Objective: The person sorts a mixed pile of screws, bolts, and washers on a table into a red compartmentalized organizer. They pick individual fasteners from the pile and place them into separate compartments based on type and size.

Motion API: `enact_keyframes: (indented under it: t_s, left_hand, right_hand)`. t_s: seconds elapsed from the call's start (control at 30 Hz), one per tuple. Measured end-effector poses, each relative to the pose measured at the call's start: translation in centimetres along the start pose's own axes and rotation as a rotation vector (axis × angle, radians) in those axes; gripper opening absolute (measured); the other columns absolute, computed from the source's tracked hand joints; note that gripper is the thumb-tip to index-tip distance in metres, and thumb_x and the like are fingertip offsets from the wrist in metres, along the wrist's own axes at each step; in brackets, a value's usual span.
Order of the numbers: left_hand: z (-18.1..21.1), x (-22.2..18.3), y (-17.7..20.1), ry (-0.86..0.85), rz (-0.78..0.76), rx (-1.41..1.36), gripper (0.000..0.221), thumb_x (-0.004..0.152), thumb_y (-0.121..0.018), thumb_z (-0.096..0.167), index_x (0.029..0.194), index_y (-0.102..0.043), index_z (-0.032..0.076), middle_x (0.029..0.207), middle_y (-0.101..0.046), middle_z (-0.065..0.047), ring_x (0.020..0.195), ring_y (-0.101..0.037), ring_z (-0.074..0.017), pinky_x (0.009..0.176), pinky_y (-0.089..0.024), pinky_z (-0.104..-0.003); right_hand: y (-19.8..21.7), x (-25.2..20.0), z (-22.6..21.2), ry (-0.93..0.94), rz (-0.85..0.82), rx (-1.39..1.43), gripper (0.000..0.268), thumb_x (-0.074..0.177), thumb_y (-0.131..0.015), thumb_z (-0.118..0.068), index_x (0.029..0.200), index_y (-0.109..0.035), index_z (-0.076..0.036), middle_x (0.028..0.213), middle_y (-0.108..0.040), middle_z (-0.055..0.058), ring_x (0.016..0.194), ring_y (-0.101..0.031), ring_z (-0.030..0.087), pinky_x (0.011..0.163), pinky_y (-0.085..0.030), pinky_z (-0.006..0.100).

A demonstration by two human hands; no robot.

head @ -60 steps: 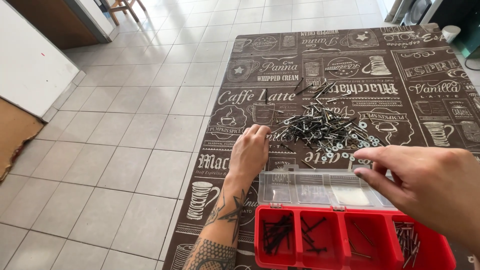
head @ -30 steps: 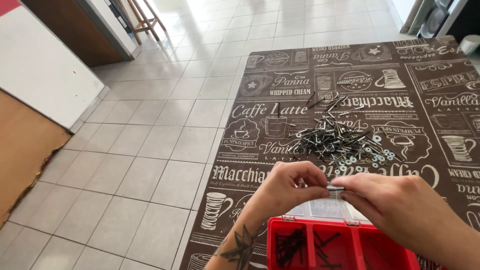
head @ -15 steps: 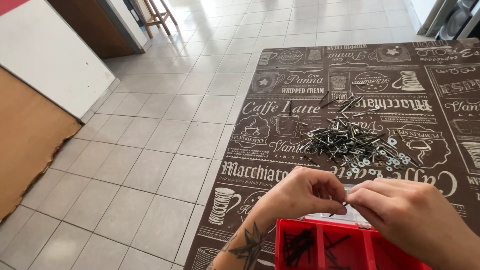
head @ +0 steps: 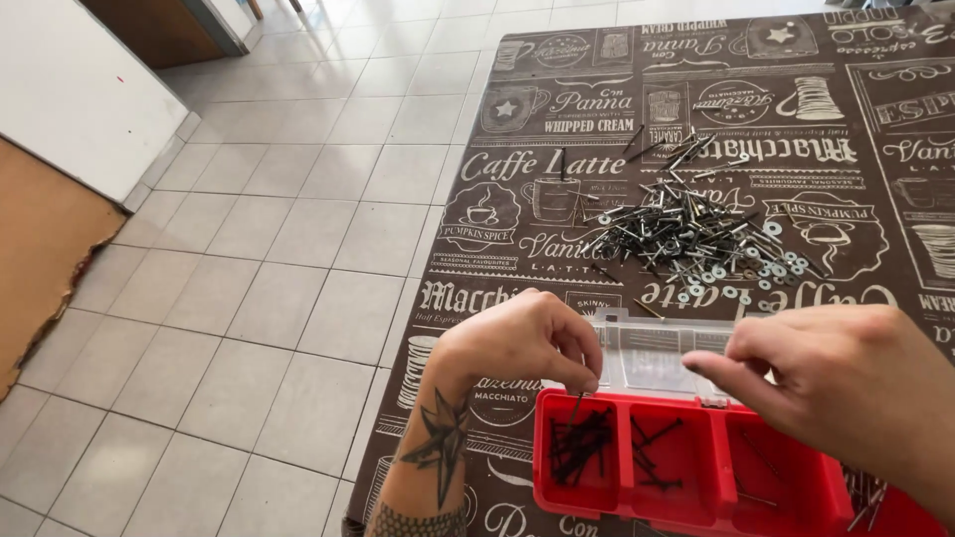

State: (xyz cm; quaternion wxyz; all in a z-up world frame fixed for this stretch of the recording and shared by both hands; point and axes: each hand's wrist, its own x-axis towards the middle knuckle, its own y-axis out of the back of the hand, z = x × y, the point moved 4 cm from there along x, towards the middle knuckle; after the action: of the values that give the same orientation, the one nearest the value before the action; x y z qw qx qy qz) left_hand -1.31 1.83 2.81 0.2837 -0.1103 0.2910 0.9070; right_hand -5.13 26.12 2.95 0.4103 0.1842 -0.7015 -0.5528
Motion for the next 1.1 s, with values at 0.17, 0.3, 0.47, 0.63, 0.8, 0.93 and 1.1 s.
enact_keyframes:
  t_s: [0.17,0.3,0.47,0.63,0.8,0.93,1.1]
  left_hand:
    - [-0.7,0.6,-0.6,-0.033,-0.053,0.024,0.01,0.079,-0.084,0.018,0.086,-0.08,0.012,0.079,-0.079,0.002,0.068,-0.07,-0.0053,0.065,-0.056,-0.021]
    - [-0.4,1.8,-0.8,-0.114,-0.008,0.015,0.011,0.083,-0.081,0.018,0.092,-0.078,0.011,0.085,-0.077,0.0,0.07,-0.066,-0.0078,0.066,-0.056,-0.02]
    - [-0.8,4.7,-0.1,-0.3,0.523,-0.064,0.002,0.091,-0.075,0.012,0.091,-0.077,0.011,0.08,-0.075,0.001,0.062,-0.055,-0.0051,0.058,-0.051,-0.019]
    - [-2.5,8.3,-0.7,-0.269,0.552,0.28,0.016,0.097,-0.064,0.019,0.105,-0.077,0.015,0.109,-0.074,0.0,0.097,-0.067,-0.0205,0.079,-0.054,-0.037]
    - [-4.0,9.6,-0.8,-0.274,0.5,0.194,0.018,0.096,-0.059,0.014,0.101,-0.076,0.015,0.114,-0.072,0.0,0.108,-0.064,-0.0212,0.094,-0.051,-0.041]
    - [-4.2,10.3,-1.4,-0.348,0.508,0.386,0.016,0.098,-0.063,0.018,0.103,-0.078,0.015,0.107,-0.076,0.001,0.102,-0.065,-0.0217,0.088,-0.05,-0.038]
    - [-4.1,10.4,-1.1,-0.197,0.497,0.41,0.014,0.093,-0.07,0.022,0.1,-0.082,0.018,0.101,-0.077,0.004,0.094,-0.068,-0.0198,0.079,-0.053,-0.038]
  right_hand:
    - [1.7,0.6,0.0,-0.082,0.069,0.055,0.026,0.085,-0.072,-0.051,0.075,-0.076,-0.028,0.057,-0.071,-0.013,0.058,-0.07,0.005,0.052,-0.049,0.029]
    - [2.3,0.4,1.0,-0.139,0.082,0.011,0.025,0.089,-0.067,-0.05,0.097,-0.076,-0.029,0.061,-0.071,-0.01,0.057,-0.068,0.008,0.055,-0.049,0.029]
    - [3.6,0.4,1.9,-0.215,0.053,0.031,0.035,0.087,-0.066,-0.055,0.069,-0.077,-0.027,0.038,-0.062,-0.005,0.036,-0.054,0.013,0.045,-0.04,0.032]
    - [4.7,0.3,1.8,-0.199,0.117,0.063,0.031,0.085,-0.069,-0.053,0.073,-0.078,-0.027,0.05,-0.068,-0.008,0.048,-0.064,0.011,0.052,-0.046,0.032]
    - [5.0,0.5,1.8,-0.156,0.123,0.003,0.026,0.089,-0.068,-0.051,0.082,-0.079,-0.029,0.055,-0.07,-0.012,0.056,-0.068,0.007,0.053,-0.046,0.029]
    - [4.5,0.6,1.7,-0.142,0.078,-0.04,0.025,0.09,-0.067,-0.052,0.087,-0.079,-0.03,0.063,-0.074,-0.015,0.061,-0.07,0.006,0.053,-0.049,0.027]
    - [4.0,0.9,1.4,-0.135,0.075,-0.02,0.023,0.089,-0.07,-0.05,0.085,-0.079,-0.029,0.061,-0.073,-0.013,0.059,-0.069,0.008,0.052,-0.048,0.029]
